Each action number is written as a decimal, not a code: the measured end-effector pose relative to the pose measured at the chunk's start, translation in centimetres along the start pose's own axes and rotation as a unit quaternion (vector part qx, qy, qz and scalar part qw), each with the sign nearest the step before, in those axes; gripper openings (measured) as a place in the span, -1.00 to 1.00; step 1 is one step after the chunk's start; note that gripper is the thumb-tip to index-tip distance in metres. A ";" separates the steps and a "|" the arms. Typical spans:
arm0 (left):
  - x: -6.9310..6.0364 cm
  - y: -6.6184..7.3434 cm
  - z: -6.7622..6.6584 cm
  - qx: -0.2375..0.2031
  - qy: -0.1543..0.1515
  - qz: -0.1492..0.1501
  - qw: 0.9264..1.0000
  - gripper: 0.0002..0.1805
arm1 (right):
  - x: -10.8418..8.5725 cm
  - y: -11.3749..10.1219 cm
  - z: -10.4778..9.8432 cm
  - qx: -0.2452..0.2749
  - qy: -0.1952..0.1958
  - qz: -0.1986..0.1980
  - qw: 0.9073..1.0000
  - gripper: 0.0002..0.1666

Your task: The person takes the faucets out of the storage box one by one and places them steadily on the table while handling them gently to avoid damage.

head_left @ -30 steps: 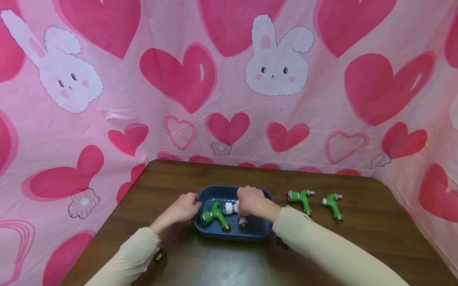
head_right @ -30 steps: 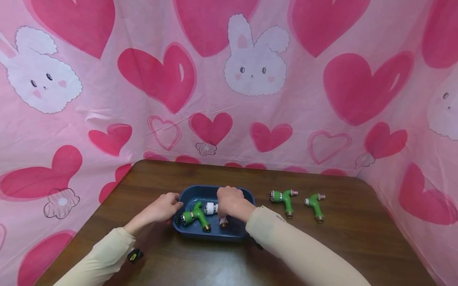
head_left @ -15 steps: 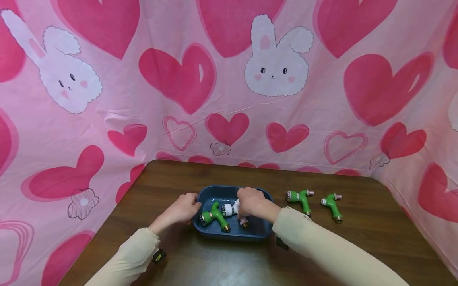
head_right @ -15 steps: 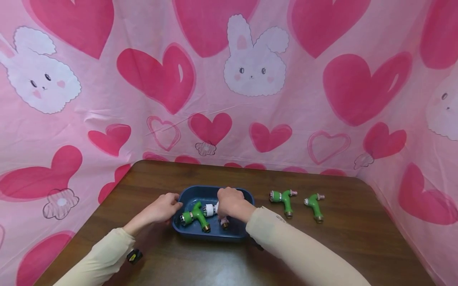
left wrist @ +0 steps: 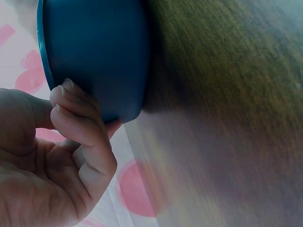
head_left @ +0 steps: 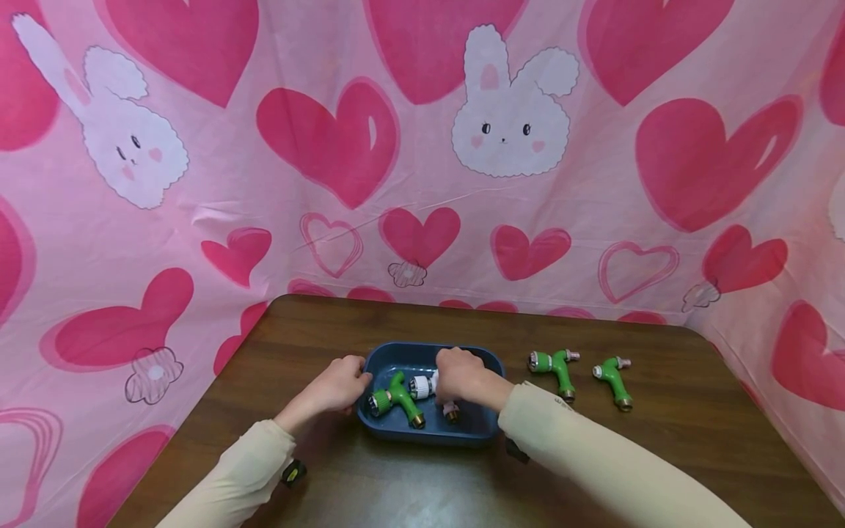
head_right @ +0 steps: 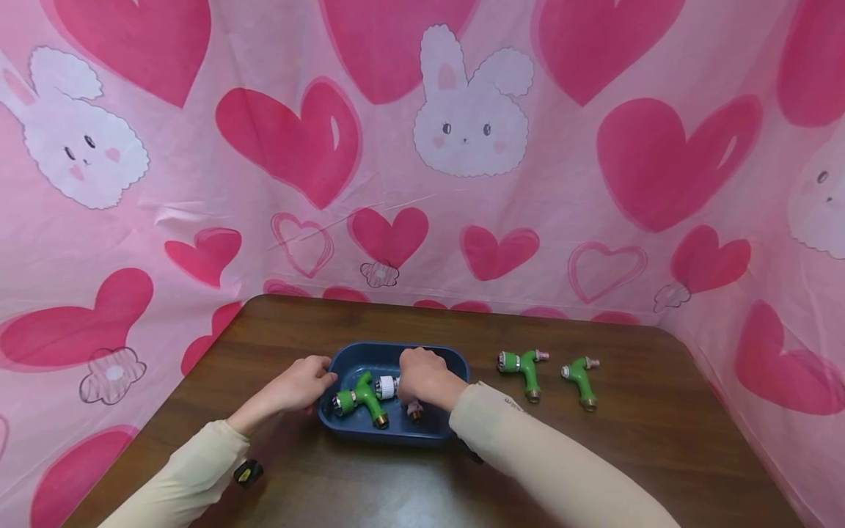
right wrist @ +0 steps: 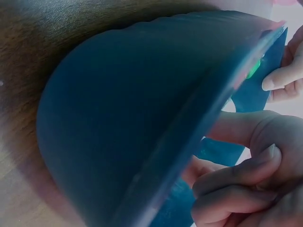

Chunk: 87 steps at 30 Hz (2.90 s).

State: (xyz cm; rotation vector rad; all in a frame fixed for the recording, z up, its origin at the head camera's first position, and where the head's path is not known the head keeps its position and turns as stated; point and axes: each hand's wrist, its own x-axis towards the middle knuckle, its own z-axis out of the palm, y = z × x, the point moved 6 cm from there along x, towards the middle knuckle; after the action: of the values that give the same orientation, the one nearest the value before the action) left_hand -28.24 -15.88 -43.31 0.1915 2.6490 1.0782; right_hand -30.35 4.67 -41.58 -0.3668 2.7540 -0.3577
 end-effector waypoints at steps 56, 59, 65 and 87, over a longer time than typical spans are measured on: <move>-0.2 0.1 -0.1 -0.005 -0.007 -0.008 1.000 -0.80 | -0.5 0.6 -0.6 0.047 0.044 -0.028 0.998 -0.72; -0.2 0.2 -0.1 -0.005 -0.007 -0.009 1.000 -0.81 | -0.6 0.6 -0.7 0.042 0.046 -0.023 0.998 -0.73; -0.2 0.2 -0.1 -0.004 -0.011 -0.014 1.000 -0.78 | -0.7 0.6 -0.9 0.031 0.047 -0.013 0.998 -0.76; -0.1 0.1 -0.1 0.001 -0.004 -0.012 1.000 -0.78 | -1.6 0.3 -1.7 0.044 0.071 -0.028 0.996 -0.77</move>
State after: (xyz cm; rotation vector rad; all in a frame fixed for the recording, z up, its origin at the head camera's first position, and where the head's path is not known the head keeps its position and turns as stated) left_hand -28.14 -15.88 -43.16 0.1650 2.6388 1.0644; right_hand -29.57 5.82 -39.61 -0.4109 2.8587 -0.5385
